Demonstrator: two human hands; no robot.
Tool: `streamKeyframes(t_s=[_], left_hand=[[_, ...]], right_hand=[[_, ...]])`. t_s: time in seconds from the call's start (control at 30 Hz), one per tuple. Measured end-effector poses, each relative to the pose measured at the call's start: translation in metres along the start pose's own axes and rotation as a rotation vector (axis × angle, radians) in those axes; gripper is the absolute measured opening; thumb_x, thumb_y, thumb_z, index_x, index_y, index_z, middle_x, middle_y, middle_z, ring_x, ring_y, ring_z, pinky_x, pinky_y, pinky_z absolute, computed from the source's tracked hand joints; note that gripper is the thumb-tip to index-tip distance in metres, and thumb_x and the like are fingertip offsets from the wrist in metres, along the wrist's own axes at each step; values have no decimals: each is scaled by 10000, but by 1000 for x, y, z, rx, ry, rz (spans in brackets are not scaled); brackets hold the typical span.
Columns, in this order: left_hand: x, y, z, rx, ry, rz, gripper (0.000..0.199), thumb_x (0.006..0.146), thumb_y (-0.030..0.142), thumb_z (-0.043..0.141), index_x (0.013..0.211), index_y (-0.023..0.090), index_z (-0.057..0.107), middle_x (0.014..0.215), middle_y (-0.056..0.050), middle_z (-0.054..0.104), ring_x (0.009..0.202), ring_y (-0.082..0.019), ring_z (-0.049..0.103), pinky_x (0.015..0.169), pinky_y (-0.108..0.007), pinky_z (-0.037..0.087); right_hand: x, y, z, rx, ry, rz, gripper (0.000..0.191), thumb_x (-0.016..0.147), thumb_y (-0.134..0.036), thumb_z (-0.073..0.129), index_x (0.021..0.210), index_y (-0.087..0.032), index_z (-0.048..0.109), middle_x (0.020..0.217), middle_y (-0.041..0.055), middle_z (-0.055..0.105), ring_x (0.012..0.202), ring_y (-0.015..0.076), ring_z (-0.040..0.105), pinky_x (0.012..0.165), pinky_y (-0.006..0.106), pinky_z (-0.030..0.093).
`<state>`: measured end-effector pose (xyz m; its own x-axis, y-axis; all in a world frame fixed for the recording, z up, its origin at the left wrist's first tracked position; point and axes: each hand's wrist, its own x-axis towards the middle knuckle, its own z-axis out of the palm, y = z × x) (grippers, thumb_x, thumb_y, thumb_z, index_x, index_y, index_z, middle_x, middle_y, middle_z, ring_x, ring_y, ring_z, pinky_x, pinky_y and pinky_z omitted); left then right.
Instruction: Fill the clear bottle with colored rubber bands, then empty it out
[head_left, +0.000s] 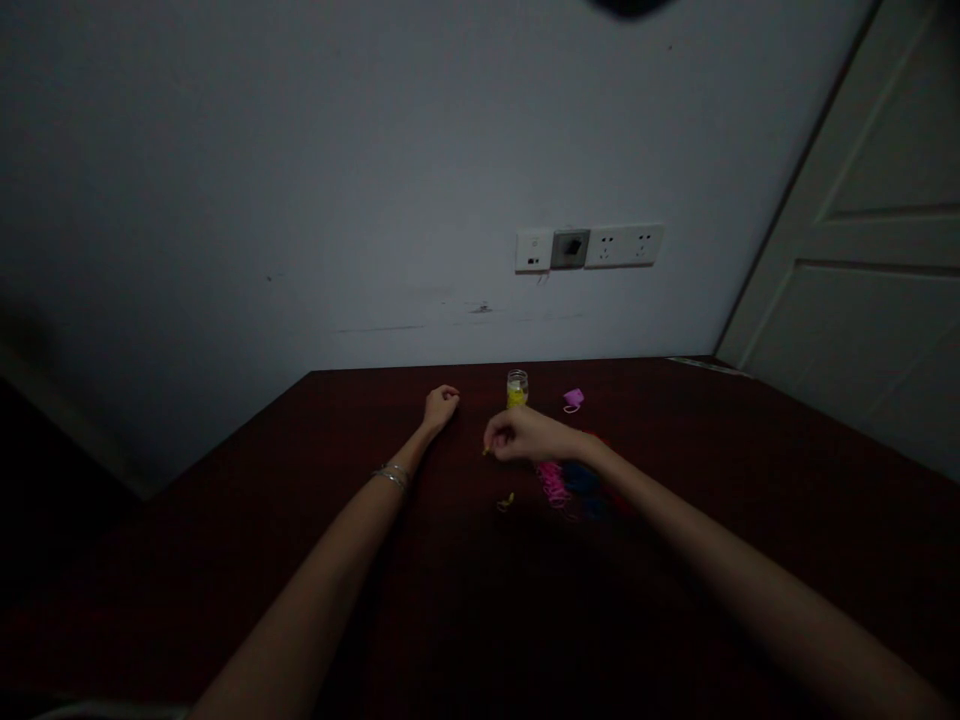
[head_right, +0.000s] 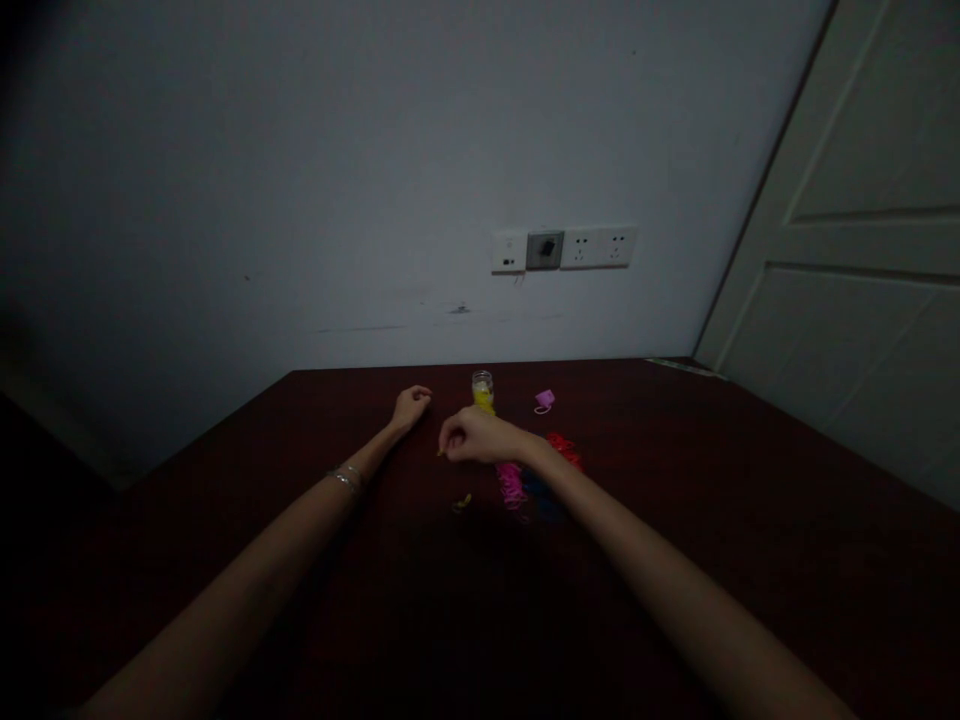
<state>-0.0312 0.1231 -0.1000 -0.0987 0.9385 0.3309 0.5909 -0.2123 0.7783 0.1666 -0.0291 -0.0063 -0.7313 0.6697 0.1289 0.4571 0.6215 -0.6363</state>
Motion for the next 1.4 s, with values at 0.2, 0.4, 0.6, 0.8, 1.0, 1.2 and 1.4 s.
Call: streamKeyframes(t_s=[0.2, 0.4, 0.6, 0.8, 1.0, 1.2, 1.4], left_hand=[[-2, 4, -2, 8, -5, -6, 187, 672, 121, 524, 809, 116, 651, 646, -24, 596, 595, -110, 528, 598, -207, 411], [-5, 7, -4, 10, -20, -5, 210, 670, 115, 512, 826, 116, 653, 619, -16, 589, 592, -113, 529, 615, -213, 414], [-6, 8, -5, 8, -16, -11, 196, 675, 122, 522, 821, 115, 653, 640, -23, 596, 599, -114, 532, 620, -216, 420], [-6, 9, -5, 12, -10, -1, 190, 671, 114, 525, 812, 120, 652, 628, -23, 595, 610, -120, 541, 634, -221, 426], [-5, 8, -5, 11, -11, -5, 193, 668, 104, 522, 811, 117, 651, 615, -19, 590, 600, -114, 536, 608, -211, 421], [-3, 5, -4, 9, -6, 2, 191, 667, 111, 518, 805, 117, 650, 609, -12, 580, 585, -109, 522, 595, -206, 411], [-3, 6, -4, -7, 4, -5, 181, 662, 109, 517, 786, 121, 648, 595, -1, 568, 570, -103, 511, 586, -197, 404]], right_hand=[[11, 13, -65, -16, 407, 36, 181, 687, -177, 539, 809, -107, 652, 686, 30, 606, 629, 105, 526, 586, 216, 413], [25, 28, -95, -213, 465, 115, 177, 669, -146, 544, 774, -81, 671, 685, 57, 634, 621, 118, 543, 597, 230, 412], [31, 31, -94, -315, 364, 177, 186, 671, -134, 556, 793, -90, 689, 687, 56, 648, 611, 113, 542, 574, 223, 391], [29, 29, -94, -293, 340, 164, 219, 682, -109, 548, 859, -78, 673, 737, 71, 658, 634, 115, 556, 587, 219, 403], [27, 29, -94, -311, 337, 168, 211, 693, -124, 553, 860, -79, 675, 732, 75, 656, 635, 123, 558, 593, 232, 404], [26, 30, -98, -329, 346, 166, 177, 705, -137, 559, 833, -94, 673, 723, 64, 653, 638, 120, 552, 597, 232, 402], [10, -4, -78, -158, 320, 86, 202, 725, -207, 567, 881, -108, 649, 774, 62, 652, 674, 119, 563, 601, 224, 419]])
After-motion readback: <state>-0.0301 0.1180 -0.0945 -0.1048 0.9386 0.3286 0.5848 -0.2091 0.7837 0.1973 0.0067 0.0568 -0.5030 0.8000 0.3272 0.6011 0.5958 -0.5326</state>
